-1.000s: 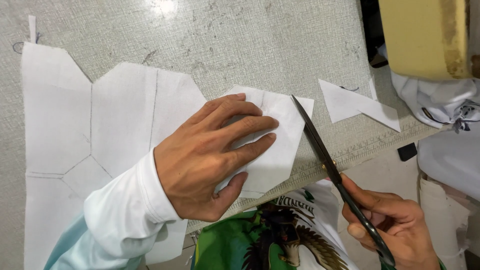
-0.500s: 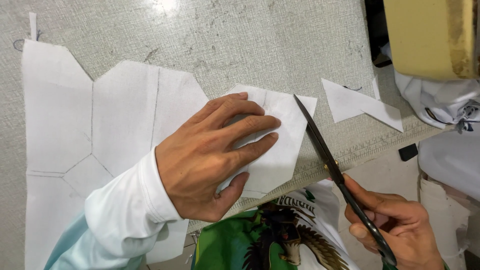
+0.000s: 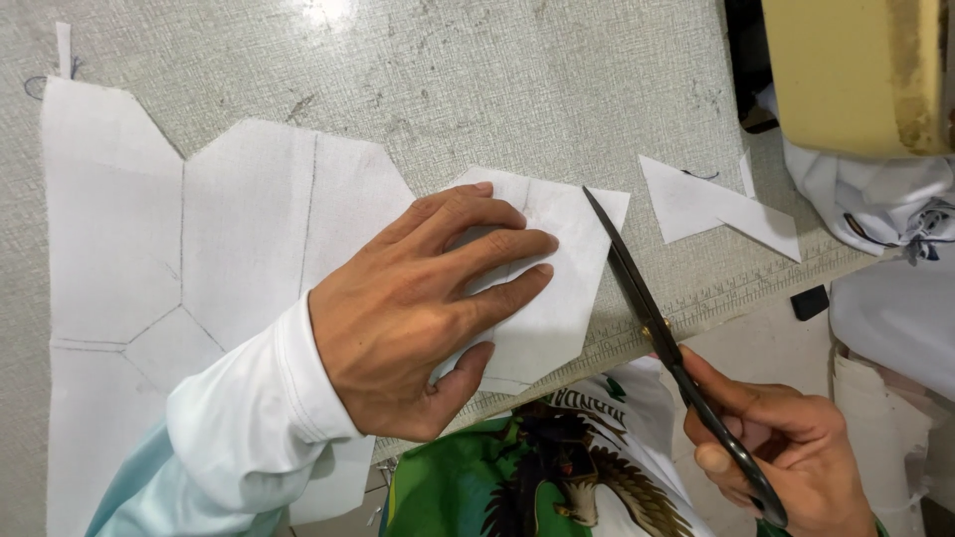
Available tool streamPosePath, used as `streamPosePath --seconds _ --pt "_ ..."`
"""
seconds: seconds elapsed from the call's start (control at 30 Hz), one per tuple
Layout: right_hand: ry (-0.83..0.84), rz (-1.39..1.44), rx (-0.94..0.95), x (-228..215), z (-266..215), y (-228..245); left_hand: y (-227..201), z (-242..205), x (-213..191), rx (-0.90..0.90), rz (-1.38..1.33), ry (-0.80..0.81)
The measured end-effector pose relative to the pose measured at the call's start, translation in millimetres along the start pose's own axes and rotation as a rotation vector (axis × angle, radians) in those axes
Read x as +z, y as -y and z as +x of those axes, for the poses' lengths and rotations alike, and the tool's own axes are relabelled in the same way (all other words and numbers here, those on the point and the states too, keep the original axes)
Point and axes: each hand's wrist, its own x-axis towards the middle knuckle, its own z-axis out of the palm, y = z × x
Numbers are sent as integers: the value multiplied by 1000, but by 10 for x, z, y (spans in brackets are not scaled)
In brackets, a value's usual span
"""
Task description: The person uses scissors to cut a white fabric piece along a drawn pattern on a worktable. After cutting, the person folds the fabric piece and places it on the table near a sewing machine.
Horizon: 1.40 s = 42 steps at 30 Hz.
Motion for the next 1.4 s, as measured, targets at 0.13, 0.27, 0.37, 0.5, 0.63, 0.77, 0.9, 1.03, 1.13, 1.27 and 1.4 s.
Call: streamPosePath --seconds 0.13,0.27,0.37,0.5,0.63,0.77,0.9,1.03,1.13,1.27,1.4 --pt "9 16 -48 72 23 113 0 0 3 1 12 1" --pt "47 332 137 -287 79 -203 6 0 2 2 4 0" --pt "116 379 129 -190 109 -113 15 -1 10 7 2 -3" --pt "164 257 -118 -41 74 -97 27 -30 80 -21 249 -28" --pt "-27 218 -84 4 117 -95 28 -27 65 -31 430 -105" --pt "-201 42 -185 26 105 -28 120 51 -37 -52 488 -51" --pt "-208 76 -200 -9 106 -94 230 147 -189 -35 639 106" --pt "-201 69 -182 -7 86 -62 148 49 -77 -154 719 172" --pt "-112 105 -232 -49 74 -63 -9 -64 -113 -243 330 158" --pt "-145 43 -113 -111 98 -30 -286 -204 -68 -279 232 -120" --pt "-93 21 -145 -184 130 -26 -504 -255 160 -525 746 -548"
